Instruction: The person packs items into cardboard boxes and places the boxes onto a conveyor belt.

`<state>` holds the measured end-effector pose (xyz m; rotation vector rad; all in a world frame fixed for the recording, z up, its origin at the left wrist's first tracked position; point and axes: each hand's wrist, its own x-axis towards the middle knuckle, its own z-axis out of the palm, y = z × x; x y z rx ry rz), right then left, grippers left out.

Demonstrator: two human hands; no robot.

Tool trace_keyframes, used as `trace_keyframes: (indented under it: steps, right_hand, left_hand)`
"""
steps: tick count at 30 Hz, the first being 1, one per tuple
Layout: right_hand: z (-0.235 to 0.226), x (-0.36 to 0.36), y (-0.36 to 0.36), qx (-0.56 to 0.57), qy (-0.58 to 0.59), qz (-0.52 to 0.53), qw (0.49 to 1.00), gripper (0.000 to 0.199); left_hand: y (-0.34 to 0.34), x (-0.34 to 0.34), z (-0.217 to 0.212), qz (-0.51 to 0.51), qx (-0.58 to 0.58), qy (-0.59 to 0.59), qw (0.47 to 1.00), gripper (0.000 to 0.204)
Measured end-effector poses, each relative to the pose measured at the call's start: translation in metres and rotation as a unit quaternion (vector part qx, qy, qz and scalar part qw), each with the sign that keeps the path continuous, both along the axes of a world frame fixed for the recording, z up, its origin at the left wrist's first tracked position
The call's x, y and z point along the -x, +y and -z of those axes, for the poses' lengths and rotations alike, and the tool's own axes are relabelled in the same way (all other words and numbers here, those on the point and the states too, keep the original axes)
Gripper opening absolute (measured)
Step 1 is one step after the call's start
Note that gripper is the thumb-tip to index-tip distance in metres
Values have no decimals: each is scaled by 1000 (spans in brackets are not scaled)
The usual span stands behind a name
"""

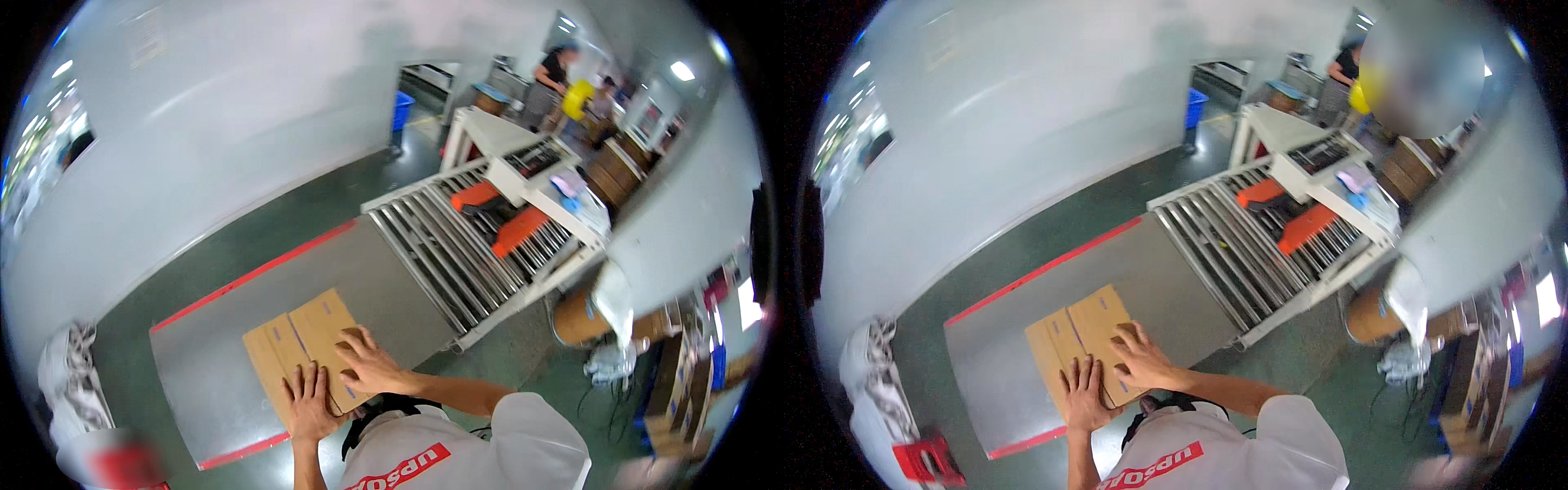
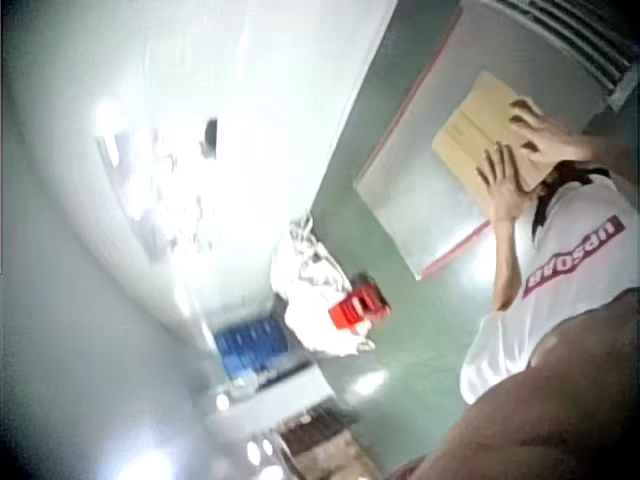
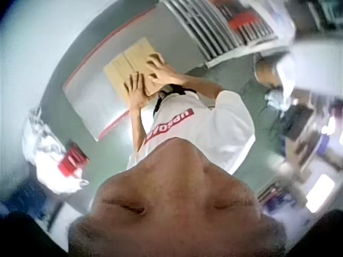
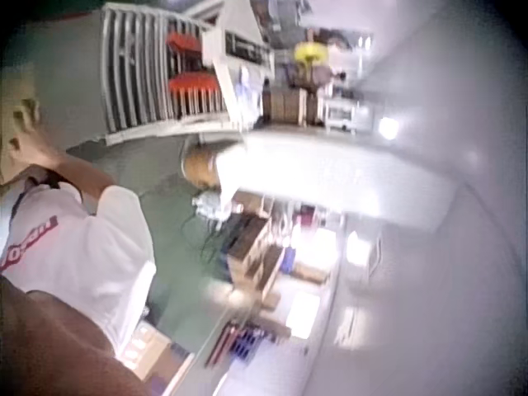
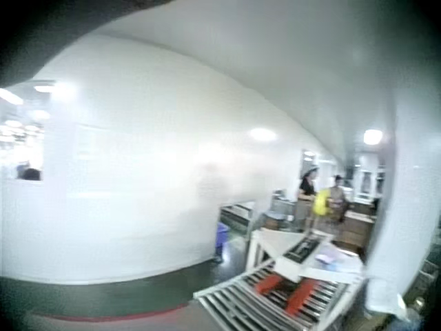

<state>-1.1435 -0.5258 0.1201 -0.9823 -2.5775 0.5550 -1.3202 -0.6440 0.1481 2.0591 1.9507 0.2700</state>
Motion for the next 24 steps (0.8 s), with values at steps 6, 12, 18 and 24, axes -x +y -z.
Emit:
trace_keyframes:
  steps: [6, 12, 18, 24]
  right_hand:
    - [-8, -9, -7, 40, 24, 20, 999, 62]
    - [5, -6, -8, -16, 35, 24, 999, 61]
    - [14, -5, -11, -14, 32, 38, 999, 59]
    - [20, -6, -9, -50, 60, 45, 996, 49]
  left_hand:
    - [-2, -4, 4, 0, -2, 22, 1000, 117]
    - [2, -15, 5, 43, -14, 41, 998, 107]
    - [3, -28, 13, 49, -30, 70, 996, 112]
    - [1, -30, 13, 52, -28, 63, 996, 113]
